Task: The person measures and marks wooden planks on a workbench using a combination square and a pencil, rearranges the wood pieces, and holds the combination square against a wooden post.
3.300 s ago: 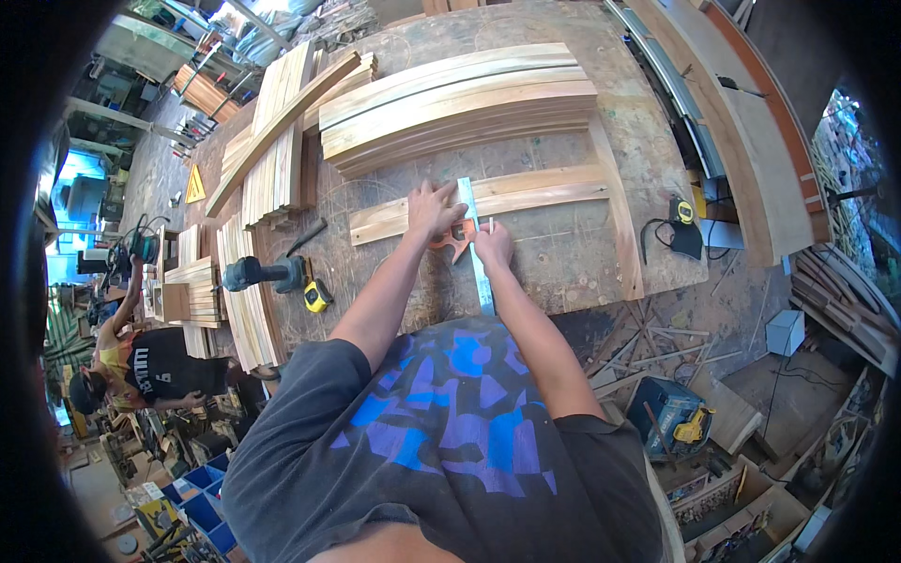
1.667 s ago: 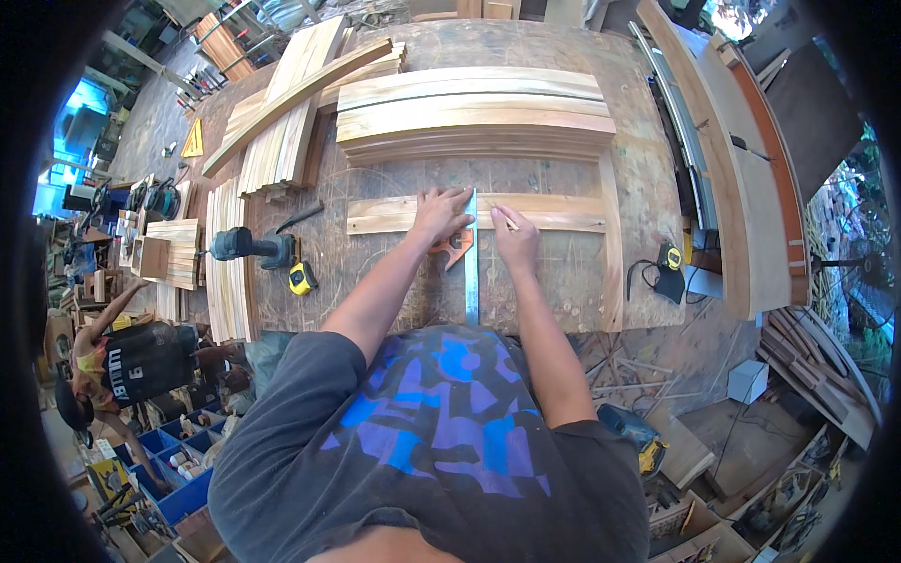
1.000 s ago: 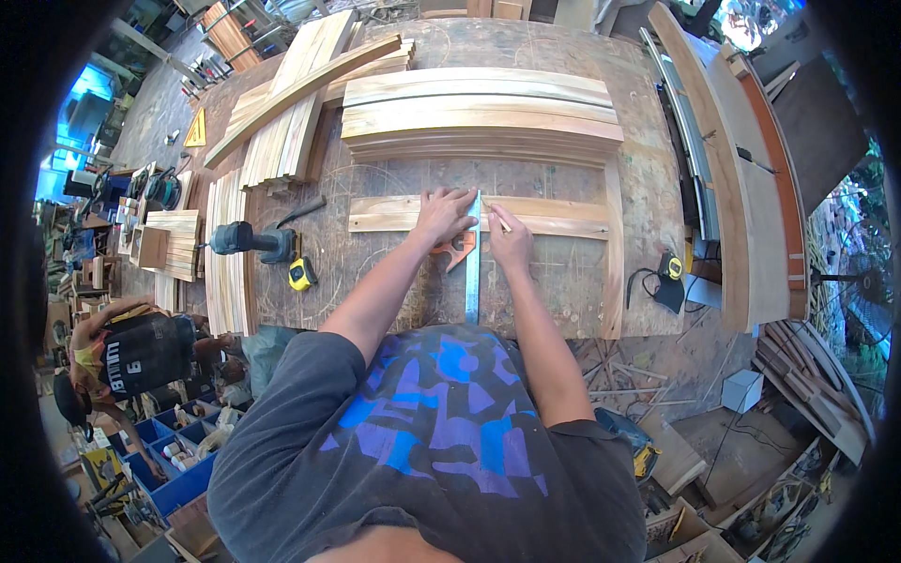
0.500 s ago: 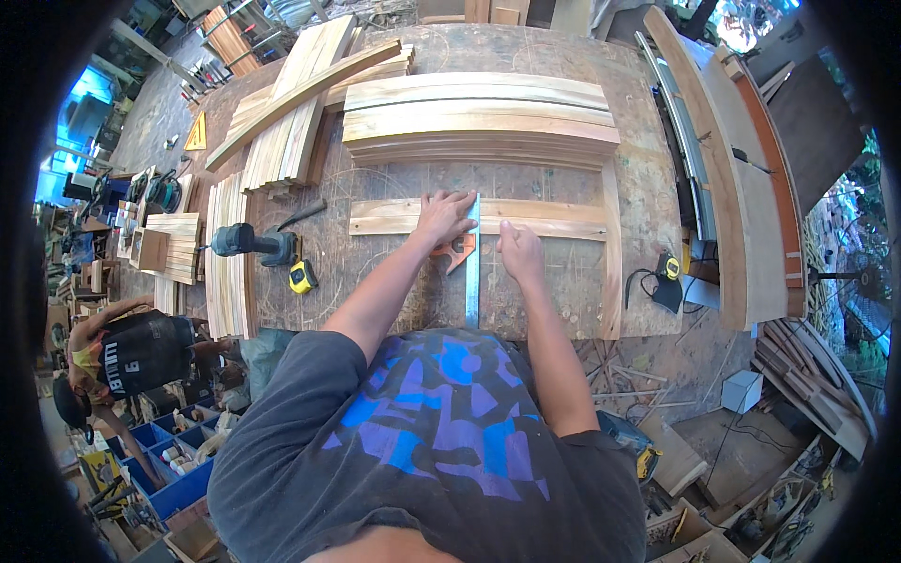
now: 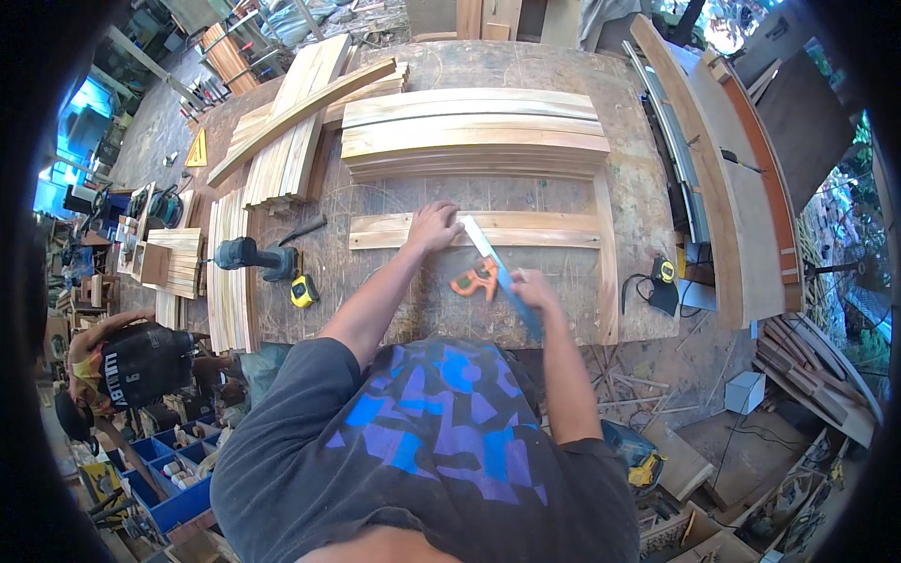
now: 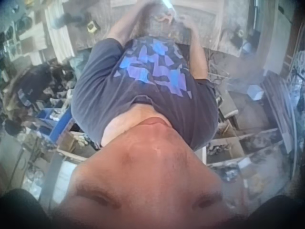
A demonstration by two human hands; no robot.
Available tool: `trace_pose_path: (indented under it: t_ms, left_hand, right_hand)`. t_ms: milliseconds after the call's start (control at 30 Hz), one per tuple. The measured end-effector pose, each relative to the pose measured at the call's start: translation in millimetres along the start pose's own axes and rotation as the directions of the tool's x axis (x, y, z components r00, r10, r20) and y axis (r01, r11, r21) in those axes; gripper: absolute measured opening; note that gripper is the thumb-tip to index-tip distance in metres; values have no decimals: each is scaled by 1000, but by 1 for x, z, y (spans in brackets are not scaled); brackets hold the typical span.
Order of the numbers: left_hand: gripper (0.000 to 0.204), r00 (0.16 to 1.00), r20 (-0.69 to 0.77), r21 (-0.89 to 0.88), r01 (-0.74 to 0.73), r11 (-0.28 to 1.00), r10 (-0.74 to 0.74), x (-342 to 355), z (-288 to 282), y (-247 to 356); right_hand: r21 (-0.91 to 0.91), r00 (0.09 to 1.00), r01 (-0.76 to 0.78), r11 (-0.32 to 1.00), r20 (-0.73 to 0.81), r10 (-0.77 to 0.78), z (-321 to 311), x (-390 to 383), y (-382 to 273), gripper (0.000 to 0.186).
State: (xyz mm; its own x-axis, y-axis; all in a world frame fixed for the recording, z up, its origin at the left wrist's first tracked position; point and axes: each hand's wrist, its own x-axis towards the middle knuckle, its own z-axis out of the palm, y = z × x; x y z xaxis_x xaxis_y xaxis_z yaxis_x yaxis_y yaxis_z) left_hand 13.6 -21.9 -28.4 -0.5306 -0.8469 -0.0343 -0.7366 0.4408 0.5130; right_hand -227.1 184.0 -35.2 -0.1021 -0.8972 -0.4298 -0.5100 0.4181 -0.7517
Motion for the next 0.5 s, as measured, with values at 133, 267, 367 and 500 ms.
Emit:
trace_pose_path:
  t_ms: [133,267,367,500]
  left_hand:
    - [59,999,44,57,5,998,-8,9,-10,19]
    - [55,994,90,199,-86,976,69,1,-18,25]
    - [59,978,62,272,-207,940,198,-4,-28,34]
    - [55,962,18,273,-266,924,272,-9,-40,26]
  right_hand:
    - [-32,984,-114,993,133,117,-56,-19,32,33]
    - [-207,973,-190,960,89,211,-75,-25,8,33]
    - [-456,971,-209,865,11,240,-70,-22,-17,33]
    - [-491,890,100,866,-344,-298,-59,-9,-80,50]
